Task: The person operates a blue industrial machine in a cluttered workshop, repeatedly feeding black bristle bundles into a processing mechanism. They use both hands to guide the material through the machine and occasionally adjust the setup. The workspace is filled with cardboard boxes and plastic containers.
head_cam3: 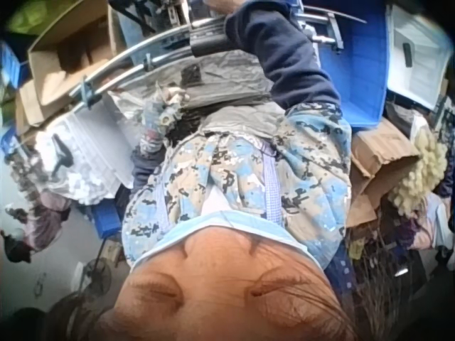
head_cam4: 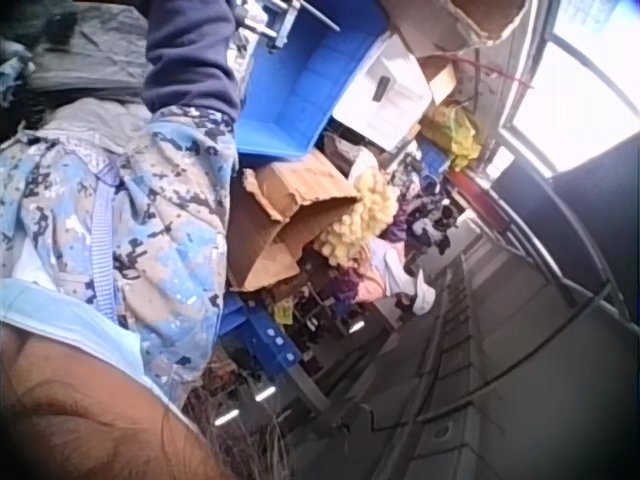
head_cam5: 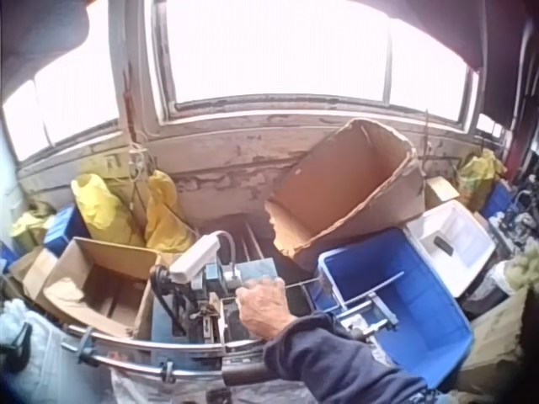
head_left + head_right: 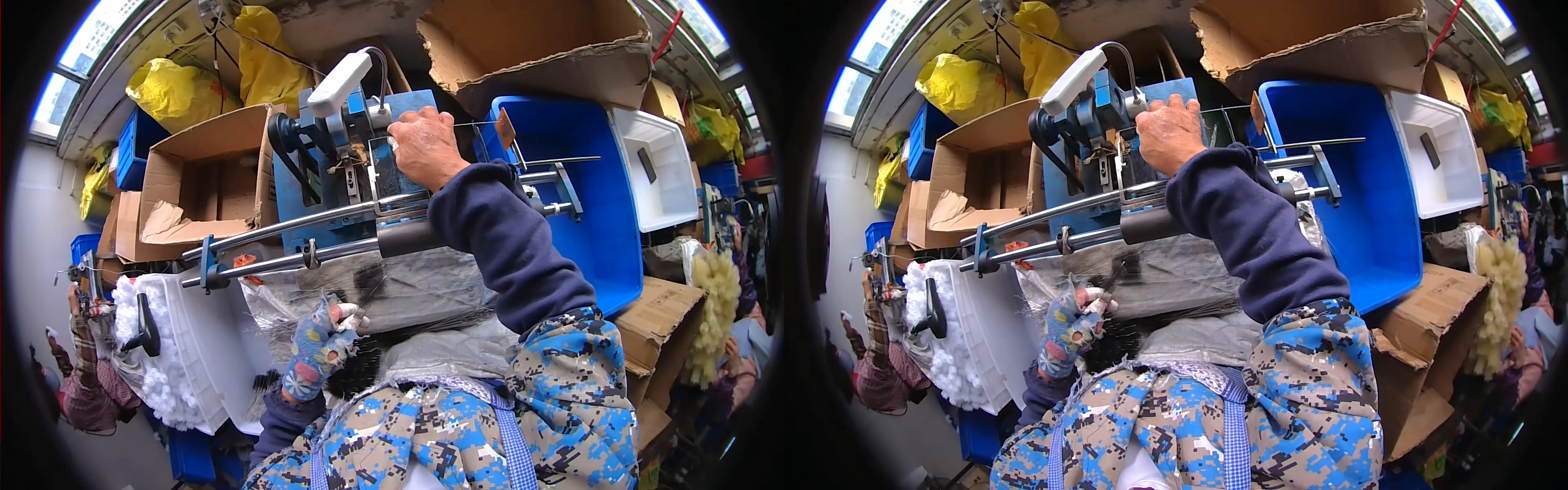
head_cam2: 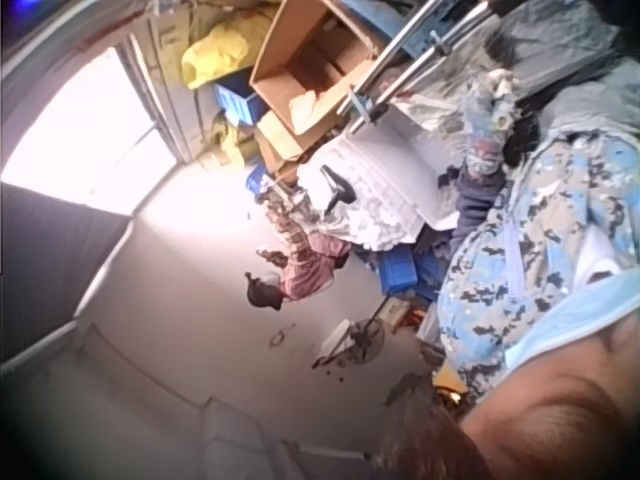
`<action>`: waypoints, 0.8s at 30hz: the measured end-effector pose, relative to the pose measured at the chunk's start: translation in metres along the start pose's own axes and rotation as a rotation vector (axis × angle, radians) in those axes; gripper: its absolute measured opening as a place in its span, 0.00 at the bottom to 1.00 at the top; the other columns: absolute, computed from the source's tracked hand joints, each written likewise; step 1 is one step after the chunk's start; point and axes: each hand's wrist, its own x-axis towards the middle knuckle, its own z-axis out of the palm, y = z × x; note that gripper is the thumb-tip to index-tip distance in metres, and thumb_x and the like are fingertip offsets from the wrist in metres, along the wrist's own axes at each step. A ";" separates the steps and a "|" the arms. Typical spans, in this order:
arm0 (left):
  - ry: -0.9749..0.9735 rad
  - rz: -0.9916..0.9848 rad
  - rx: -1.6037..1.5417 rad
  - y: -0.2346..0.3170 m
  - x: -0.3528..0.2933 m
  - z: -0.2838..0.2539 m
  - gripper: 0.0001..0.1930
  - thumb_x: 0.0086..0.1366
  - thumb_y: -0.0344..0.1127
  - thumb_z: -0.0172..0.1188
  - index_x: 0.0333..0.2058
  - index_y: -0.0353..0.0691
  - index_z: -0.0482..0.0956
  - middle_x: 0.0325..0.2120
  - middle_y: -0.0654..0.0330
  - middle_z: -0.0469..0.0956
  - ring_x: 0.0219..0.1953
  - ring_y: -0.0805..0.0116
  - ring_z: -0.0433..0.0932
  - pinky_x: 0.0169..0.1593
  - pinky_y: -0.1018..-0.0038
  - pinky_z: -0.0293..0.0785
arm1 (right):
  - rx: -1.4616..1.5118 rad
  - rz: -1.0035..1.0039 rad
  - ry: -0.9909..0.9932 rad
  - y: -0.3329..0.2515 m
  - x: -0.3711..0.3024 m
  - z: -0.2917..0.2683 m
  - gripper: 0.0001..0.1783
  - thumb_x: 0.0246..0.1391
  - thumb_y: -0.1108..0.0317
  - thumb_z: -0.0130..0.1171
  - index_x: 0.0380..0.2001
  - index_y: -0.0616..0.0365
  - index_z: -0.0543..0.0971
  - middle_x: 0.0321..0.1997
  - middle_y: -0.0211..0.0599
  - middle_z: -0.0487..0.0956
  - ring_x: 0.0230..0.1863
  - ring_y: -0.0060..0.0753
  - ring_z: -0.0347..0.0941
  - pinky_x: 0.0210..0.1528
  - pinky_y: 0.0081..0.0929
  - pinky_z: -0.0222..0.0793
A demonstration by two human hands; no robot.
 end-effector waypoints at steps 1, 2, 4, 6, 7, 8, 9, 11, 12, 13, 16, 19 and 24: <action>-0.003 -0.041 0.010 0.006 -0.001 -0.002 0.07 0.61 0.27 0.52 0.38 0.36 0.76 0.27 0.61 0.79 0.21 0.81 0.71 0.24 0.83 0.66 | -0.017 -0.013 0.085 0.003 -0.008 0.001 0.15 0.46 0.64 0.56 0.38 0.56 0.78 0.47 0.42 0.72 0.51 0.45 0.63 0.50 0.45 0.54; -0.003 -0.081 0.020 0.010 -0.002 -0.004 0.08 0.60 0.28 0.53 0.39 0.37 0.76 0.26 0.61 0.79 0.23 0.80 0.72 0.27 0.82 0.68 | -0.034 -0.029 0.169 0.005 -0.016 0.000 0.17 0.45 0.63 0.57 0.39 0.58 0.77 0.51 0.44 0.69 0.53 0.46 0.61 0.51 0.46 0.53; 0.040 -0.109 -0.025 -0.001 -0.007 -0.008 0.08 0.61 0.28 0.53 0.38 0.36 0.75 0.26 0.61 0.79 0.23 0.80 0.72 0.26 0.82 0.68 | -0.054 -0.045 0.074 0.006 -0.033 -0.009 0.24 0.42 0.57 0.61 0.39 0.63 0.74 0.58 0.49 0.58 0.56 0.48 0.55 0.53 0.47 0.52; 0.028 -0.093 -0.025 -0.006 -0.006 -0.004 0.07 0.61 0.28 0.53 0.38 0.36 0.75 0.27 0.61 0.79 0.21 0.81 0.71 0.24 0.83 0.67 | -0.014 -0.015 0.051 0.006 -0.048 -0.013 0.25 0.41 0.56 0.62 0.39 0.63 0.74 0.58 0.51 0.56 0.56 0.49 0.55 0.52 0.46 0.54; 0.014 -0.066 0.000 -0.005 -0.004 0.001 0.07 0.61 0.28 0.53 0.38 0.36 0.75 0.27 0.61 0.79 0.20 0.82 0.70 0.23 0.84 0.66 | -0.001 -0.052 0.073 0.006 -0.049 -0.012 0.25 0.40 0.57 0.63 0.39 0.64 0.74 0.54 0.50 0.58 0.53 0.47 0.57 0.49 0.43 0.57; 0.002 -0.033 0.027 -0.004 0.001 0.005 0.07 0.61 0.28 0.53 0.38 0.36 0.75 0.28 0.61 0.79 0.19 0.83 0.69 0.21 0.85 0.65 | -0.018 -0.023 0.024 0.004 -0.048 -0.015 0.25 0.40 0.57 0.63 0.39 0.64 0.74 0.53 0.49 0.59 0.52 0.47 0.57 0.48 0.42 0.58; -0.058 -0.012 0.027 0.002 0.004 0.007 0.08 0.61 0.28 0.53 0.39 0.36 0.75 0.27 0.61 0.79 0.19 0.83 0.69 0.21 0.85 0.66 | -0.033 0.003 -0.026 0.000 -0.046 -0.017 0.25 0.40 0.57 0.63 0.39 0.64 0.74 0.51 0.48 0.59 0.51 0.46 0.58 0.47 0.42 0.59; -0.097 0.101 0.064 0.003 0.007 0.011 0.08 0.61 0.28 0.53 0.39 0.36 0.75 0.27 0.61 0.79 0.18 0.83 0.69 0.21 0.85 0.66 | -0.052 0.007 -0.031 -0.002 -0.047 -0.018 0.25 0.41 0.60 0.62 0.41 0.65 0.72 0.47 0.45 0.61 0.46 0.44 0.61 0.42 0.40 0.62; -0.115 0.157 0.083 0.004 0.008 0.011 0.08 0.61 0.28 0.53 0.39 0.36 0.75 0.27 0.61 0.79 0.18 0.83 0.69 0.21 0.85 0.66 | -0.022 0.020 -0.028 -0.002 -0.046 -0.016 0.25 0.41 0.60 0.62 0.41 0.65 0.72 0.46 0.46 0.61 0.46 0.44 0.61 0.41 0.40 0.63; -0.107 0.137 0.094 0.005 0.008 0.010 0.08 0.61 0.27 0.53 0.39 0.36 0.75 0.27 0.61 0.79 0.18 0.83 0.69 0.21 0.85 0.65 | 0.009 0.030 -0.025 -0.004 -0.045 -0.014 0.26 0.41 0.60 0.61 0.42 0.66 0.71 0.46 0.46 0.61 0.45 0.44 0.62 0.41 0.40 0.65; 0.012 0.073 0.011 -0.005 -0.002 0.005 0.07 0.61 0.26 0.52 0.37 0.36 0.76 0.26 0.61 0.79 0.18 0.83 0.69 0.20 0.85 0.65 | 0.037 0.009 -0.045 -0.014 -0.043 -0.011 0.27 0.42 0.60 0.60 0.43 0.68 0.69 0.43 0.48 0.64 0.43 0.45 0.66 0.39 0.36 0.69; 0.025 0.040 0.089 0.002 -0.008 0.003 0.07 0.60 0.26 0.52 0.36 0.37 0.76 0.25 0.62 0.79 0.17 0.83 0.69 0.20 0.85 0.65 | 0.098 -0.016 0.017 -0.033 -0.036 0.004 0.31 0.45 0.58 0.60 0.46 0.71 0.66 0.41 0.50 0.66 0.39 0.46 0.69 0.39 0.34 0.70; -0.006 0.102 0.174 0.006 -0.005 0.002 0.07 0.60 0.26 0.52 0.36 0.37 0.76 0.25 0.62 0.79 0.17 0.82 0.69 0.20 0.84 0.66 | 0.067 -0.035 -0.021 -0.069 -0.024 0.015 0.34 0.46 0.56 0.59 0.48 0.74 0.64 0.40 0.51 0.68 0.35 0.45 0.70 0.37 0.32 0.71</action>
